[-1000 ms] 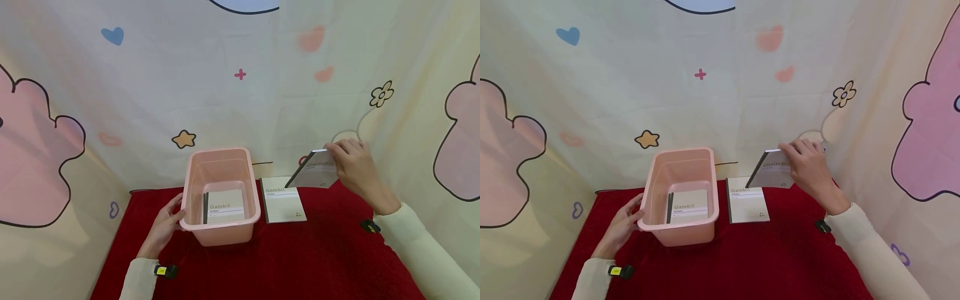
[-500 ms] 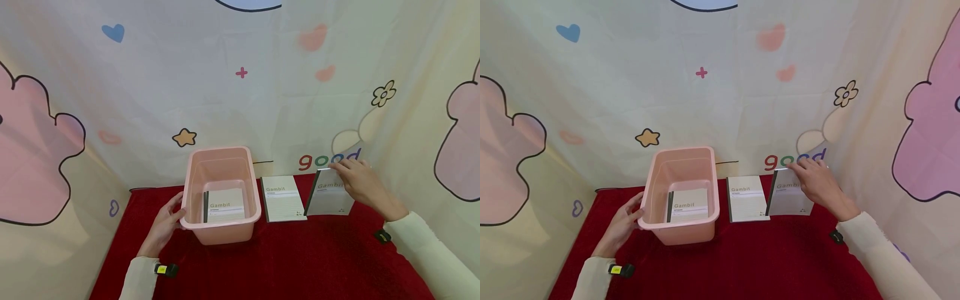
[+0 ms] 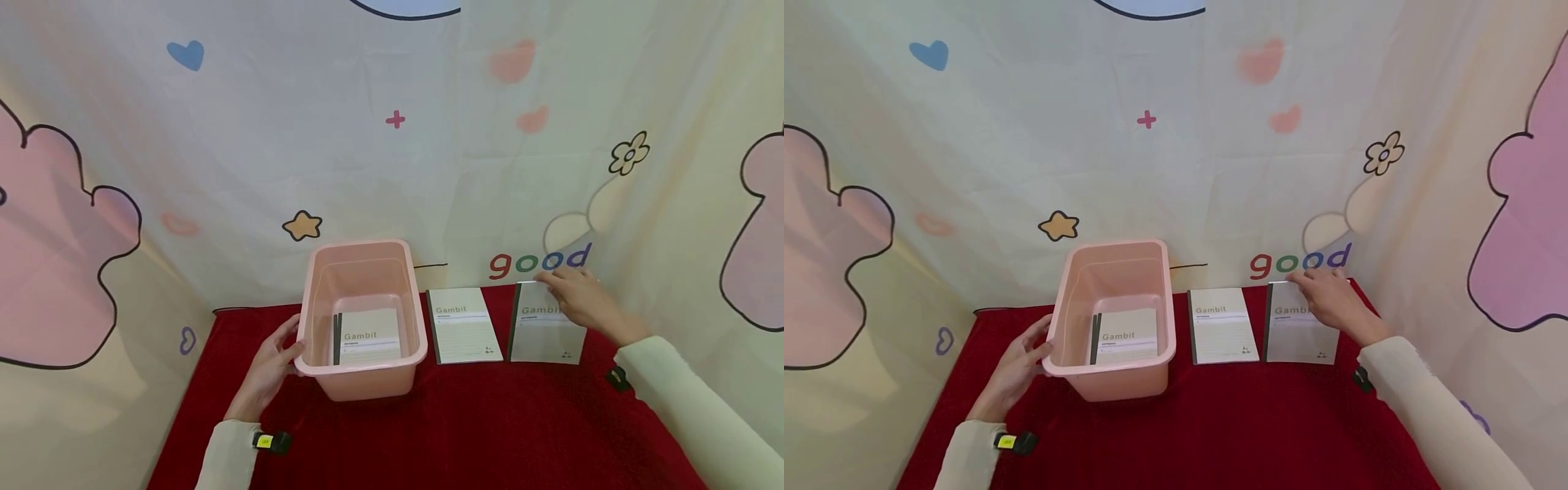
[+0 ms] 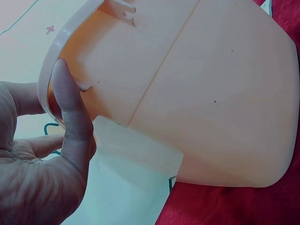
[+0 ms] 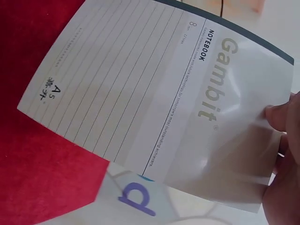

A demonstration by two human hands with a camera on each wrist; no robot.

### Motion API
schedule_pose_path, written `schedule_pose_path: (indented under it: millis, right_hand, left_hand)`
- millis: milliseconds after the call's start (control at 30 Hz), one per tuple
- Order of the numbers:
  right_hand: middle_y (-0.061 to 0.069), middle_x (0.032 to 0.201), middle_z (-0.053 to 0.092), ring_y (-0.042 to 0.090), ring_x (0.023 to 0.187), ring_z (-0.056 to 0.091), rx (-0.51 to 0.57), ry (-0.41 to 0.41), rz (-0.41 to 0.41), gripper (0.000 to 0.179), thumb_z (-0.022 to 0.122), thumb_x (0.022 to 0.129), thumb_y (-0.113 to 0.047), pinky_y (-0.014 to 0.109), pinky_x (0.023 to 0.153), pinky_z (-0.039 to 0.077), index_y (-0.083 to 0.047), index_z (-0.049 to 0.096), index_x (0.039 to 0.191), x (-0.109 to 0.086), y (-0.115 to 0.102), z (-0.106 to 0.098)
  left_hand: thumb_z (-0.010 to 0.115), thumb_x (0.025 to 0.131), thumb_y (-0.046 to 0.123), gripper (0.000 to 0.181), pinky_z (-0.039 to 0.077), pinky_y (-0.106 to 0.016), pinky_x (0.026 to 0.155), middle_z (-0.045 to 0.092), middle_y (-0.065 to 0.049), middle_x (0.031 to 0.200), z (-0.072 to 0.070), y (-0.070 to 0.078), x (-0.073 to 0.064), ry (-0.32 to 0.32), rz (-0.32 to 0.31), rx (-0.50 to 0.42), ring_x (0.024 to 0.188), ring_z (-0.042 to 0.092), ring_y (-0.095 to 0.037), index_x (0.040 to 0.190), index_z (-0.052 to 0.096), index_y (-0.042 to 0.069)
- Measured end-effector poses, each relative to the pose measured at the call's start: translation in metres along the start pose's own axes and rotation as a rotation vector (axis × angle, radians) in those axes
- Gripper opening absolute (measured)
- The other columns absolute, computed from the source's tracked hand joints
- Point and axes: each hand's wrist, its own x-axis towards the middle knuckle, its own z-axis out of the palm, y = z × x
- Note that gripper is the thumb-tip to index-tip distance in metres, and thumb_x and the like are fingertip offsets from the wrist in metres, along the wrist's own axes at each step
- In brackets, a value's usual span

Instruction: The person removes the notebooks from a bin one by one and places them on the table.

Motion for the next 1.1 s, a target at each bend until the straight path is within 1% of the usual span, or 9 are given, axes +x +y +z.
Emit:
schedule_pose_path:
  millis: [100, 233, 367, 500, 600, 700, 833, 933, 1100]
  right_hand:
    - [0.023, 0.122, 0.062, 0.041, 0.115, 0.056, 0.009, 0.011, 0.000, 0.033, 0.051, 0.098, -0.006, 0.064, 0.102, 0.032, -0.009, 0.057, 0.130, 0.003, 0.007, 0.006]
    - [0.025, 0.124, 0.061, 0.043, 0.117, 0.055, 0.019, 0.015, 0.010, 0.034, 0.050, 0.098, -0.006, 0.062, 0.095, 0.036, -0.007, 0.057, 0.131, 0.008, 0.012, 0.009]
    - [0.026, 0.127, 0.060, 0.046, 0.118, 0.055, 0.011, -0.007, 0.033, 0.036, 0.048, 0.099, -0.008, 0.061, 0.092, 0.039, -0.008, 0.055, 0.134, 0.016, 0.014, 0.010]
    - [0.025, 0.128, 0.059, 0.046, 0.119, 0.055, -0.001, -0.026, 0.065, 0.038, 0.048, 0.100, -0.010, 0.060, 0.090, 0.040, -0.010, 0.054, 0.137, 0.026, 0.016, 0.015]
    - [0.024, 0.125, 0.061, 0.045, 0.116, 0.056, 0.002, -0.022, 0.075, 0.038, 0.049, 0.099, -0.010, 0.059, 0.087, 0.040, -0.011, 0.055, 0.136, 0.035, 0.020, 0.019]
    - [0.024, 0.124, 0.060, 0.046, 0.116, 0.055, -0.009, -0.016, 0.084, 0.039, 0.050, 0.098, -0.012, 0.065, 0.090, 0.040, -0.012, 0.054, 0.137, 0.042, 0.023, 0.024]
    - [0.025, 0.136, 0.050, 0.050, 0.125, 0.046, -0.003, -0.011, 0.129, 0.045, 0.053, 0.099, -0.018, 0.072, 0.102, 0.031, -0.012, 0.046, 0.143, 0.049, 0.027, 0.028]
    - [0.026, 0.143, 0.043, 0.052, 0.129, 0.041, 0.032, -0.006, 0.150, 0.050, 0.054, 0.099, -0.020, 0.072, 0.107, 0.025, -0.010, 0.041, 0.146, 0.052, 0.027, 0.028]
    - [0.028, 0.144, 0.040, 0.053, 0.129, 0.040, 0.064, 0.013, 0.140, 0.052, 0.054, 0.098, -0.020, 0.071, 0.108, 0.024, -0.009, 0.039, 0.147, 0.054, 0.024, 0.026]
  left_hand:
    - [0.060, 0.097, 0.017, 0.065, 0.058, -0.027, 0.066, 0.035, -0.009, 0.150, 0.000, 0.000, 0.000, -0.001, -0.001, -0.003, 0.107, 0.058, -0.035, 0.154, 0.029, 0.023]
    - [0.060, 0.098, 0.016, 0.065, 0.058, -0.027, 0.066, 0.035, -0.010, 0.151, 0.001, 0.001, -0.001, -0.004, 0.005, 0.002, 0.105, 0.058, -0.031, 0.154, 0.029, 0.022]
    - [0.060, 0.097, 0.017, 0.065, 0.058, -0.027, 0.066, 0.034, -0.011, 0.152, 0.001, 0.000, -0.002, -0.006, 0.010, 0.004, 0.102, 0.060, -0.028, 0.154, 0.028, 0.021]
    - [0.060, 0.098, 0.017, 0.065, 0.058, -0.026, 0.065, 0.034, -0.012, 0.151, -0.001, 0.000, -0.002, -0.006, 0.012, 0.004, 0.105, 0.059, -0.032, 0.154, 0.028, 0.020]
    - [0.059, 0.098, 0.017, 0.065, 0.058, -0.027, 0.065, 0.034, -0.011, 0.151, -0.001, 0.000, -0.001, -0.003, 0.009, 0.002, 0.109, 0.057, -0.037, 0.154, 0.029, 0.021]
    - [0.060, 0.097, 0.017, 0.066, 0.058, -0.026, 0.067, 0.034, -0.010, 0.152, 0.000, -0.002, -0.001, -0.001, 0.003, 0.002, 0.112, 0.056, -0.039, 0.155, 0.028, 0.023]
    - [0.061, 0.097, 0.017, 0.067, 0.058, -0.027, 0.068, 0.035, -0.008, 0.152, 0.001, -0.003, -0.002, 0.005, -0.003, 0.002, 0.113, 0.056, -0.038, 0.154, 0.028, 0.024]
    - [0.061, 0.097, 0.016, 0.066, 0.058, -0.027, 0.068, 0.035, -0.009, 0.153, 0.002, -0.002, -0.002, 0.003, 0.002, 0.006, 0.111, 0.057, -0.036, 0.155, 0.028, 0.023]
    - [0.061, 0.097, 0.017, 0.066, 0.058, -0.026, 0.066, 0.034, -0.009, 0.153, 0.002, 0.000, -0.002, 0.012, -0.003, 0.001, 0.111, 0.057, -0.037, 0.154, 0.028, 0.022]
